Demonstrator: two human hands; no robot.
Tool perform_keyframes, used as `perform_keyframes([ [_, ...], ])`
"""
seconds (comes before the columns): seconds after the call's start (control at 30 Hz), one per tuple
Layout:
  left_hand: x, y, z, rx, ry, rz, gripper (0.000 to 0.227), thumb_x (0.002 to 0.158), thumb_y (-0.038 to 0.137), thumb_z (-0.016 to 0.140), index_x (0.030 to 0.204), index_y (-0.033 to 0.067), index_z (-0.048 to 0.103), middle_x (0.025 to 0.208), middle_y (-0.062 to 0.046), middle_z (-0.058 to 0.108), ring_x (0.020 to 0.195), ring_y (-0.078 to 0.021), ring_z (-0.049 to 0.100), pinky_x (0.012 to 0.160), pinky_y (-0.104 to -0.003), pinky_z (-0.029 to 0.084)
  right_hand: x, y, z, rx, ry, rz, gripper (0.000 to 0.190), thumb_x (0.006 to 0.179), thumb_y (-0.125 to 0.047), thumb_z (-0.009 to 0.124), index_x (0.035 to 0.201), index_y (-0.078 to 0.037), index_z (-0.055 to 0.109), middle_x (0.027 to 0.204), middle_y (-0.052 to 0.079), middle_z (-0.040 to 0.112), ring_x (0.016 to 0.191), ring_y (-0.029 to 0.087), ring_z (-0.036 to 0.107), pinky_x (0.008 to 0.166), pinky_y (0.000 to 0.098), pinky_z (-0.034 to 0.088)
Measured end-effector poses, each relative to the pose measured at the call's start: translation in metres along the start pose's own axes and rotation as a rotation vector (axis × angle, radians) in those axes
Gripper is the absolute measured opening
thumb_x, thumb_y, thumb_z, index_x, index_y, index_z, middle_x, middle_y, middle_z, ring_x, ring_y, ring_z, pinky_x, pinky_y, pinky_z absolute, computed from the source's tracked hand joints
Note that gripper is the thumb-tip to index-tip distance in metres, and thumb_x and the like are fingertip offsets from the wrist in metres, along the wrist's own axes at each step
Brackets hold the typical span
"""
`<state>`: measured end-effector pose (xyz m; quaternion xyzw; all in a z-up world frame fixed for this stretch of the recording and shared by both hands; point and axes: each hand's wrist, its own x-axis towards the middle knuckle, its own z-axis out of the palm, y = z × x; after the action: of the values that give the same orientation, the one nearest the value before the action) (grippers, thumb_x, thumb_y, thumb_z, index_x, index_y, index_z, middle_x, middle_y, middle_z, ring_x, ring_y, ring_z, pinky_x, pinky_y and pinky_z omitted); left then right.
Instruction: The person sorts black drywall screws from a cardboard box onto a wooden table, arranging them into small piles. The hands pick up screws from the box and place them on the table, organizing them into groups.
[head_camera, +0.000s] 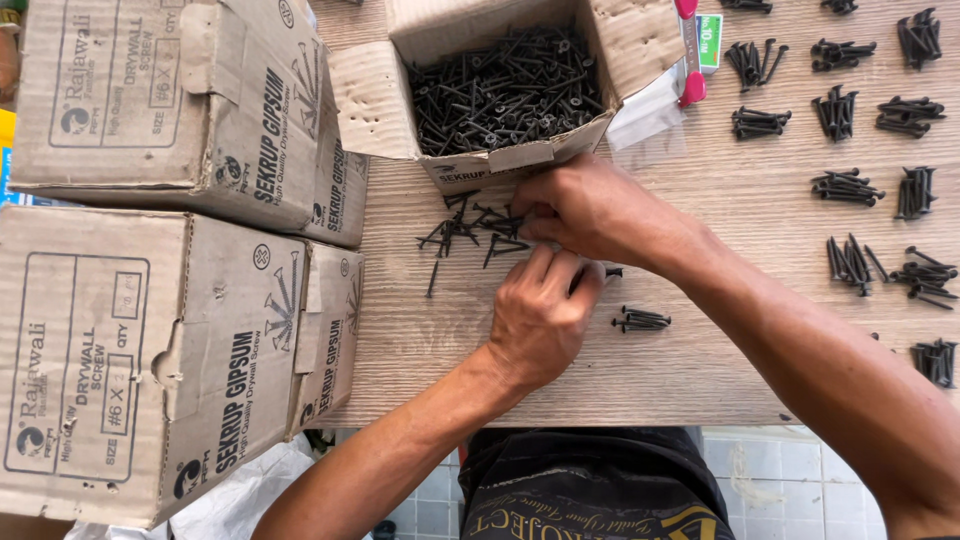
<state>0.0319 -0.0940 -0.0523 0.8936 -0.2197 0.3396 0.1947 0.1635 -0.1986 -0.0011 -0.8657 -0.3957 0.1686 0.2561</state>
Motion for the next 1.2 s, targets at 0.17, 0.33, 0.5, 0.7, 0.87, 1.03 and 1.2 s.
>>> perform_keyframes([
  [0.17, -0.002, -0.001, 0.001, 0.013, 0.019, 0.003, 0.010, 0.091, 0.003, 0.064, 0.087, 0.0091, 0.071, 0.082, -0.007, 0.051, 0.075, -0.0265, 0.059, 0.057, -0.037, 0.048, 0.001, 0.003, 0.005, -0.006, -0.004, 0.040, 0.013, 0.091, -0.030, 0.077, 0.092, -0.018, 0.072, 0.074, 0.011, 0.076, 0.086, 0.043, 0.076, 0.074, 0.0595, 0.060],
  [0.33, -0.002, -0.001, 0.001, 0.010, 0.024, 0.015, 0.011, 0.093, 0.003, 0.063, 0.089, 0.0094, 0.071, 0.081, -0.006, 0.050, 0.075, -0.0265, 0.059, 0.057, -0.036, 0.048, -0.004, 0.007, 0.005, -0.125, -0.037, -0.037, 0.018, 0.099, -0.031, 0.065, 0.097, -0.013, 0.065, 0.077, 0.018, 0.074, 0.083, 0.049, 0.074, 0.074, 0.0655, 0.057],
  [0.5, -0.001, 0.000, 0.000, 0.007, 0.024, 0.022, 0.011, 0.094, 0.003, 0.063, 0.091, 0.0093, 0.071, 0.080, -0.006, 0.049, 0.074, -0.0270, 0.058, 0.057, -0.036, 0.049, -0.008, 0.009, 0.000, -0.153, -0.022, -0.148, 0.019, 0.102, -0.026, 0.058, 0.102, -0.008, 0.059, 0.074, 0.023, 0.070, 0.079, 0.051, 0.073, 0.071, 0.0684, 0.056],
  [0.7, 0.000, -0.002, -0.003, 0.001, 0.013, 0.019, 0.013, 0.093, 0.002, 0.061, 0.090, 0.0104, 0.071, 0.080, -0.005, 0.048, 0.073, -0.0264, 0.057, 0.057, -0.036, 0.049, -0.043, 0.012, -0.027, -0.088, 0.001, -0.222, 0.016, 0.102, -0.017, 0.056, 0.102, -0.001, 0.055, 0.075, 0.026, 0.065, 0.082, 0.055, 0.072, 0.064, 0.0676, 0.054],
  [0.87, 0.013, 0.003, -0.019, -0.031, -0.132, -0.059, 0.013, 0.088, -0.006, 0.064, 0.093, 0.0054, 0.069, 0.082, -0.008, 0.054, 0.076, -0.0275, 0.054, 0.052, -0.038, 0.048, -0.084, 0.046, -0.034, -0.386, -0.237, 0.033, 0.019, 0.114, -0.033, 0.047, 0.114, -0.017, 0.058, 0.084, 0.000, 0.061, 0.056, 0.018, 0.048, 0.053, 0.0375, 0.042],
  [1.03, 0.016, 0.001, -0.018, -0.068, -0.139, -0.086, 0.024, 0.110, 0.022, 0.056, 0.114, 0.0022, 0.069, 0.085, -0.007, 0.055, 0.078, -0.0278, 0.059, 0.061, -0.039, 0.053, -0.102, 0.053, -0.018, -0.379, -0.043, -0.161, 0.005, 0.107, -0.024, 0.060, 0.108, -0.020, 0.060, 0.088, 0.003, 0.060, 0.070, 0.033, 0.063, 0.060, 0.0459, 0.053],
  [1.2, 0.005, -0.005, -0.005, -0.047, -0.098, -0.030, 0.009, 0.102, 0.012, 0.065, 0.102, 0.0068, 0.072, 0.080, -0.004, 0.049, 0.075, -0.0261, 0.060, 0.061, -0.036, 0.055, -0.079, 0.032, -0.024, -0.234, 0.101, -0.196, 0.011, 0.103, -0.024, 0.065, 0.095, -0.018, 0.063, 0.082, 0.007, 0.061, 0.073, 0.046, 0.069, 0.063, 0.0545, 0.058],
])
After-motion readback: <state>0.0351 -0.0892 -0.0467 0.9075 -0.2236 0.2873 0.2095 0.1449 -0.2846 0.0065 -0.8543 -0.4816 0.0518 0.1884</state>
